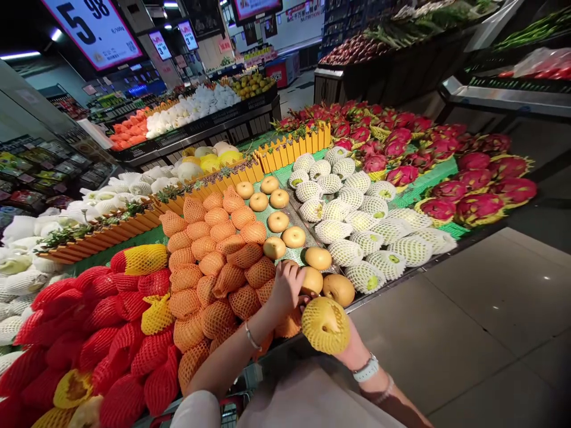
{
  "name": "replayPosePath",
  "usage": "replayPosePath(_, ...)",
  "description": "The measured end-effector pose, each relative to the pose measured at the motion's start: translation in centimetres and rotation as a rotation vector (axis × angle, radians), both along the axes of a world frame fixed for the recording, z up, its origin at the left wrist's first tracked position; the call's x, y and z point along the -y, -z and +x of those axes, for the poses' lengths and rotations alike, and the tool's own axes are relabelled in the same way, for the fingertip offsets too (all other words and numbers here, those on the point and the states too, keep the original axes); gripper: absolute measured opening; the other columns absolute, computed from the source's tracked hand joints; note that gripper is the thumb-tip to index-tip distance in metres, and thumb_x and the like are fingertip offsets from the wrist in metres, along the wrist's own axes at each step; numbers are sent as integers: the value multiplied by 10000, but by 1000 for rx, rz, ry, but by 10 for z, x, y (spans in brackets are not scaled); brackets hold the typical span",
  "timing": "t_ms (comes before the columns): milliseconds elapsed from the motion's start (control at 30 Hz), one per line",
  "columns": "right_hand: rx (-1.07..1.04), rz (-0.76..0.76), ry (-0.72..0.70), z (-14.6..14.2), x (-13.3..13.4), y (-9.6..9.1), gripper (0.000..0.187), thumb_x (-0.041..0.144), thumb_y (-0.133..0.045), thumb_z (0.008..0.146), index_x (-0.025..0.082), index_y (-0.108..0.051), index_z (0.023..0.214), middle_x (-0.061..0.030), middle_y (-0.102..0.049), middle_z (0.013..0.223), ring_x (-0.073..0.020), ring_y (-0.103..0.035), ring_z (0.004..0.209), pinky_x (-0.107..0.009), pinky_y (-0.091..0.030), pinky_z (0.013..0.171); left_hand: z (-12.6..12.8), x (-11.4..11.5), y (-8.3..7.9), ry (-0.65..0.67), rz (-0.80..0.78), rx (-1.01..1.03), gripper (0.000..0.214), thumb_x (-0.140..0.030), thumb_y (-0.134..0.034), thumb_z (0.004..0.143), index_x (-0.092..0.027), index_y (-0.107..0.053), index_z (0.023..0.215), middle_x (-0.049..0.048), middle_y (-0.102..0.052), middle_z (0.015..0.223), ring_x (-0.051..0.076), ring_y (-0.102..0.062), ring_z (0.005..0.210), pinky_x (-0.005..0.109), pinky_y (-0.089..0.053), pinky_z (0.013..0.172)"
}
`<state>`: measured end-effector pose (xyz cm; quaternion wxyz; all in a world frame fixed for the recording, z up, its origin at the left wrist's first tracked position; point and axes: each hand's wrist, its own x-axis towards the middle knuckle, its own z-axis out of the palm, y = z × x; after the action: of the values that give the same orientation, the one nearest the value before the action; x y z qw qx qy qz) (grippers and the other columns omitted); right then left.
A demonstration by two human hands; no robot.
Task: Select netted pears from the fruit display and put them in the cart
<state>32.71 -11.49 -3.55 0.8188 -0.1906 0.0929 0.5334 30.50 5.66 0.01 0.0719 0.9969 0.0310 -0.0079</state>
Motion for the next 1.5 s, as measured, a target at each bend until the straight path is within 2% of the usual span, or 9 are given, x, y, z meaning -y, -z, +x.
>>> replayPosePath(233, -23, -121, 121, 9, 58, 37, 230, 359, -774, 665, 292, -778, 885, -5, -786, 1055, -252, -726, 1024, -428, -583, 924, 29, 22, 44, 1, 191, -45, 993, -538, -883, 572, -84, -519, 1377, 303, -590, 1322, 488, -468, 1332, 697, -184, 1218)
replayPosePath(433, -58, -218, 213, 13, 69, 46, 304, 363, -766, 624, 284, -798, 915, -8, -793, 1035, -254, -734, 998, -396, -591, 928, 30, 2, 54, 120, 85, 44, 754, -484, -782, 632, -129, -551, 1257, 208, -668, 1155, 394, -614, 1123, 672, -197, 1225)
replayPosePath(633, -96, -268, 223, 16, 73, 50, 305, 325, -773, 635, 269, -787, 934, -40, -796, 1006, -265, -743, 970, -400, -590, 911, 15, -13, 46, 308, -86, 92, 771, -551, -723, 627, -209, -492, 1279, 108, -678, 1152, 334, -587, 1196, 625, -151, 1252)
replayPosePath(800, -158, -321, 267, 16, 70, 54, 247, 301, -708, 693, 249, -774, 925, -71, -792, 967, -280, -746, 906, -432, -594, 862, 10, -11, 43, 237, -169, 59, 850, -530, -782, 563, -226, -489, 1300, 117, -666, 1205, 344, -575, 1215, 576, -255, 1231)
replayPosePath(967, -117, -309, 243, 14, 66, 53, 280, 335, -718, 694, 223, -753, 948, -70, -793, 981, -273, -741, 932, -431, -580, 896, 4, -9, 39, 234, -157, 28, 825, -483, -801, 561, -275, -490, 1296, 105, -663, 1206, 362, -568, 1207, 584, -213, 1243)
replayPosePath(1167, -168, -288, 210, 14, 65, 48, 255, 313, -692, 707, 210, -753, 933, -73, -787, 968, -268, -731, 923, -413, -581, 871, 0, -7, 32, 248, -126, 29, 863, -501, -801, 570, -161, -501, 1303, 151, -649, 1196, 368, -547, 1213, 557, -249, 1228)
replayPosePath(1300, -161, -318, 211, 10, 64, 47, 203, 305, -716, 710, 217, -751, 890, -56, -782, 892, -260, -728, 843, -409, -583, 842, -5, -5, 29, 249, -132, 22, 831, -495, -796, 601, -175, -490, 1304, 138, -648, 1228, 362, -544, 1210, 595, -253, 1209)
replayPosePath(1400, -156, -310, 202, 5, 60, 47, 204, 324, -729, 710, 215, -764, 879, -72, -782, 938, -268, -726, 883, -393, -576, 866, -5, -9, 13, 156, -183, 117, 824, -501, -816, 574, -216, -491, 1276, 102, -661, 1177, 362, -544, 1200, 626, -227, 1218)
replayPosePath(1500, -128, -299, 177, 0, 55, 47, 209, 341, -734, 709, 226, -766, 881, -65, -784, 967, -262, -724, 916, -387, -567, 896, 9, -31, -14, -44, -162, 277, 821, -442, -851, 557, -231, -485, 1261, 96, -650, 1154, 375, -531, 1206, 639, -188, 1225)
